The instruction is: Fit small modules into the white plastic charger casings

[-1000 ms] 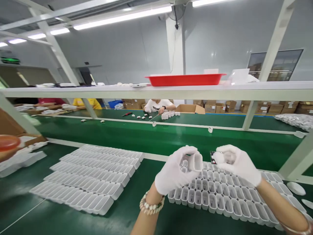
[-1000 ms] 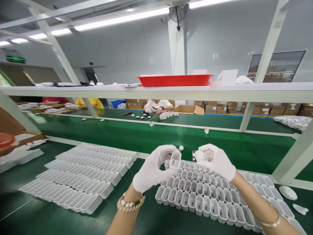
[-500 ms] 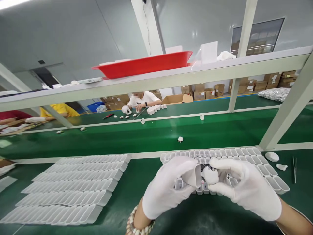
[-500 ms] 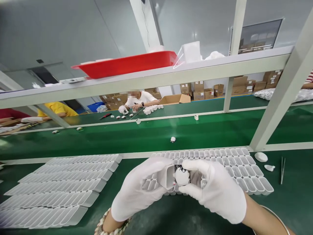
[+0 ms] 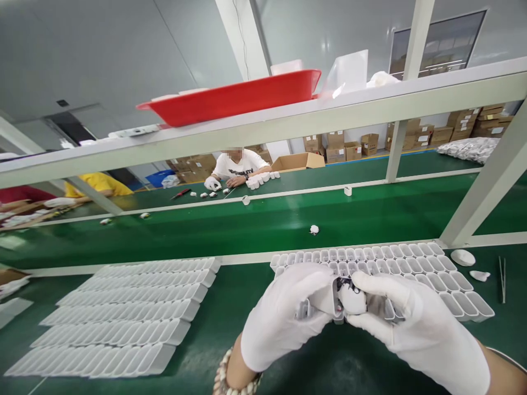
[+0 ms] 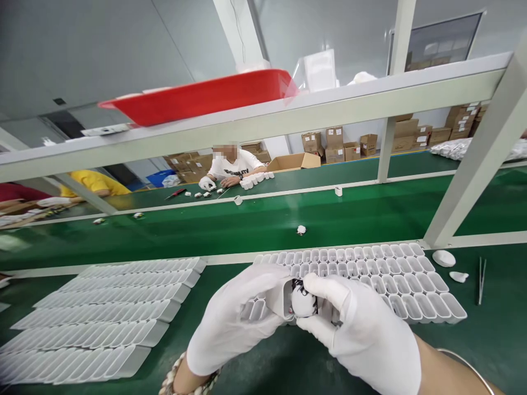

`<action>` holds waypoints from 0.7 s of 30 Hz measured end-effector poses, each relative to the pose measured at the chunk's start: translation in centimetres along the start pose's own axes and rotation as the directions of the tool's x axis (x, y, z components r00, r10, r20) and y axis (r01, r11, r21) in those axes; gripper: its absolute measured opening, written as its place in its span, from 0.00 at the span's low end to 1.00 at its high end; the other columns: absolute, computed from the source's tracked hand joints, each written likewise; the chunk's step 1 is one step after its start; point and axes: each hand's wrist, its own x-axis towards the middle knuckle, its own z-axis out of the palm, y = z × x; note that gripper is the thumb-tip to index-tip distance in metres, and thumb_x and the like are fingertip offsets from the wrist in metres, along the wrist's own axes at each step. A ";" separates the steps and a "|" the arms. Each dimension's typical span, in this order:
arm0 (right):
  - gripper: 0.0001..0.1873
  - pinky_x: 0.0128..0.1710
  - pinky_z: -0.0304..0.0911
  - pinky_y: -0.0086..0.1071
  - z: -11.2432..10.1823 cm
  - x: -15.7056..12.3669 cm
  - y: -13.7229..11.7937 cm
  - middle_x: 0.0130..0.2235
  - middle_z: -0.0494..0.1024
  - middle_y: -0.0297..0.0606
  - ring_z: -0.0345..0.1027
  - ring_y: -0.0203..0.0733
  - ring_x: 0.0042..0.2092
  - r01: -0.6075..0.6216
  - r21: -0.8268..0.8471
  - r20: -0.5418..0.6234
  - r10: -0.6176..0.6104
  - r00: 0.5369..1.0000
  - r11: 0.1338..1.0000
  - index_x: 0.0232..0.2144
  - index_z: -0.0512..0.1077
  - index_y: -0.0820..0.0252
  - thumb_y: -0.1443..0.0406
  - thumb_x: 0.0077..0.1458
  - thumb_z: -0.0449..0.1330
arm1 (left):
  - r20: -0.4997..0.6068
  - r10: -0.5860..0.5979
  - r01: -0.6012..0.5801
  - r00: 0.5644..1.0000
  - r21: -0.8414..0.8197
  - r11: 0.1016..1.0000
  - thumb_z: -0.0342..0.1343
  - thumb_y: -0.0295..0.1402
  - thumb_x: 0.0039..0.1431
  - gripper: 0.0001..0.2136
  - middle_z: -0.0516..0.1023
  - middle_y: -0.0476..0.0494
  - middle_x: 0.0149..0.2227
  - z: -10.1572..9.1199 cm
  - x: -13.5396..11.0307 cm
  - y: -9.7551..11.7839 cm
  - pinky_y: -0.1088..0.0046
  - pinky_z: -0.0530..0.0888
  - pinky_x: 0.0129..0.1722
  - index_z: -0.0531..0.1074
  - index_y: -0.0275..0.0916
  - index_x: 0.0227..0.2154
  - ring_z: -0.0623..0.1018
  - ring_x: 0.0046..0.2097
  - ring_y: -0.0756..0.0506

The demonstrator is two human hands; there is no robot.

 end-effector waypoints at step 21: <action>0.06 0.28 0.64 0.25 -0.7 -0.1 -0.9 0.27 0.70 0.28 0.64 0.33 0.28 -0.237 0.020 0.123 0.233 0.965 0.971 0.27 0.66 0.54 0.67 0.56 0.58 | 0.039 -0.018 0.015 0.999 0.071 0.997 0.61 0.21 0.52 0.20 0.79 0.45 0.41 0.4 -0.8 0.2 0.74 0.75 0.44 0.66 0.38 0.48 0.77 0.42 0.49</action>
